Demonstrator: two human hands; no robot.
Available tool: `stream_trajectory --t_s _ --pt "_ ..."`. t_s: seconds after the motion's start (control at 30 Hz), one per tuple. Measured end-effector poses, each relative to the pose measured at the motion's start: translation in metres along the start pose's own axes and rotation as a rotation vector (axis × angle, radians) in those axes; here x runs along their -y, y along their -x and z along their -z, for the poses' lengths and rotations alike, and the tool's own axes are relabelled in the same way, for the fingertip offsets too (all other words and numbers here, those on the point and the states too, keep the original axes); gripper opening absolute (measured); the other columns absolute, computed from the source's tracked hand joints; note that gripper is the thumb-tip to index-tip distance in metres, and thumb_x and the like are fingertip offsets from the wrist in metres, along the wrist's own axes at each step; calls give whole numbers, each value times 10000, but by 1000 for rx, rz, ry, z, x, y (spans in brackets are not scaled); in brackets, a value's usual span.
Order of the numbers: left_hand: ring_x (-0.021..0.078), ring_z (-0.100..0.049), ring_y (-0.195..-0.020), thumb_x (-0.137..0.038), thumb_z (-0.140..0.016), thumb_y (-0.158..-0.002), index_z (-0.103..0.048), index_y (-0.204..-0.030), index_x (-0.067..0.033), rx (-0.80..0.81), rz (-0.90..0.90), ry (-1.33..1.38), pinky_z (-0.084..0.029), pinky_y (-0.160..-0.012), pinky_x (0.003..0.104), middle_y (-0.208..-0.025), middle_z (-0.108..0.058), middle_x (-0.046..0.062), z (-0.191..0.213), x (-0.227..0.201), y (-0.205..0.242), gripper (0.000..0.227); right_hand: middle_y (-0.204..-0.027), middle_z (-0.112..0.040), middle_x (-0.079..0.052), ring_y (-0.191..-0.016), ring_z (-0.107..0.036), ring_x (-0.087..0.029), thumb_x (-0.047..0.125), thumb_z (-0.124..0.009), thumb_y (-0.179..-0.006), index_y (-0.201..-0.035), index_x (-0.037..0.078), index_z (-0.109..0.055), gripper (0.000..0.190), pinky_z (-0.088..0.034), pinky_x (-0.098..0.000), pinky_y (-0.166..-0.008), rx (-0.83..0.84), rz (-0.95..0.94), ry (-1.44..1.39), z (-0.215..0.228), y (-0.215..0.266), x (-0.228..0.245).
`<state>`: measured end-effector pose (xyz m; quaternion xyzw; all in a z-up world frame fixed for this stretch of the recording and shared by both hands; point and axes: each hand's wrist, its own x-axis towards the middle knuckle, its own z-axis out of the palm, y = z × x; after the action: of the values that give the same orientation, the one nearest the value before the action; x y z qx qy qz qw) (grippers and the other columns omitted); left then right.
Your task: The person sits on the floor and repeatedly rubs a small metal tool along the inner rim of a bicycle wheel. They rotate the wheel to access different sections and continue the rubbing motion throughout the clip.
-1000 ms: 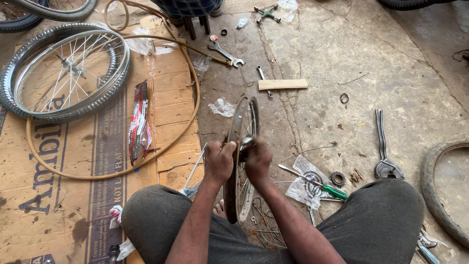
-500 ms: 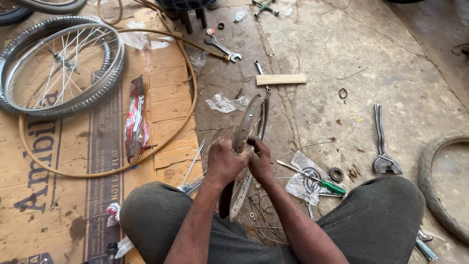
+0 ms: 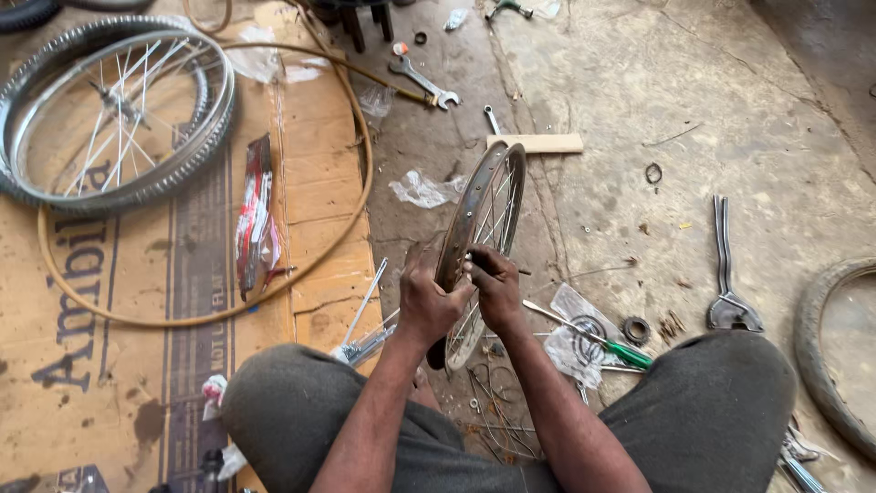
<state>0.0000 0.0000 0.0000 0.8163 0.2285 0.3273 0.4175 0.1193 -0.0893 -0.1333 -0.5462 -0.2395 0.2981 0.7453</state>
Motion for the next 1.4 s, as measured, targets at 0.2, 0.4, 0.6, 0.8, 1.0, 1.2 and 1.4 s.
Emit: stream_trajectory --t_s 0.2,0.4,0.6,0.8,1.0,1.2,1.4 --pt "410 -647 -1082 -281 -777 -849 -663 -1187 1 23 1 -25 -531 -950 492 -1116 -662 223 -1 2 -8 455 -1128 -734 -58 -1033 -686 -151 79 -694 -932 -1207 11 -728 286 -566 -288 -915 68 -64 -207 0 -4 20" --pt "397 -652 -1211 -297 -467 -1093 -692 -1277 -10 -32 -40 33 -501 -1065 473 -1261 -699 226 -10 8 -17 409 -1113 -731 -117 -1013 -726 -236 88 -835 -854 -1016 -27 -749 216 -651 -363 -869 51 3 -237 -17 -6 59" --pt "394 -680 -1161 -232 -526 -1034 -746 -1157 -21 37 54 -57 -533 -1023 466 -1194 -714 229 -14 10 -38 329 -1240 -658 -64 -1082 -713 -206 142 -815 -903 -1050 -28 -704 250 -650 -349 -884 -52 206 -214 -30 -7 45" --pt "372 -689 -1086 -206 -522 -1020 -737 -1178 5 60 42 -146 -548 -969 452 -1113 -736 218 -22 12 -46 341 -1026 -689 -113 -961 -678 -185 194 -667 -1013 -1130 -16 -692 241 -598 -335 -892 77 -149 -236 3 -28 40" --pt "382 -689 -1141 -265 -523 -1065 -727 -1189 39 -14 -84 -195 -539 -1023 468 -1192 -724 229 -42 16 -38 387 -939 -580 -113 -878 -581 -235 127 -684 -1149 -921 -33 -554 307 -552 -348 -825 80 -317 -485 21 -48 22" --pt "391 -698 -1125 -237 -530 -1067 -755 -1070 3 -78 39 -48 -541 -996 458 -1179 -739 229 -24 6 -40 329 -1198 -687 -76 -1019 -677 -162 175 -742 -930 -937 3 -686 181 -592 -296 -920 56 38 -244 -7 -13 41" --pt "360 -700 -1104 -254 -563 -1030 -733 -1179 -12 -31 119 78 -552 -963 445 -1218 -709 207 -29 -14 -31 331 -924 -684 -107 -786 -657 -165 130 -753 -906 -1028 37 -661 179 -580 -314 -688 -171 -115 411 -12 -20 50"
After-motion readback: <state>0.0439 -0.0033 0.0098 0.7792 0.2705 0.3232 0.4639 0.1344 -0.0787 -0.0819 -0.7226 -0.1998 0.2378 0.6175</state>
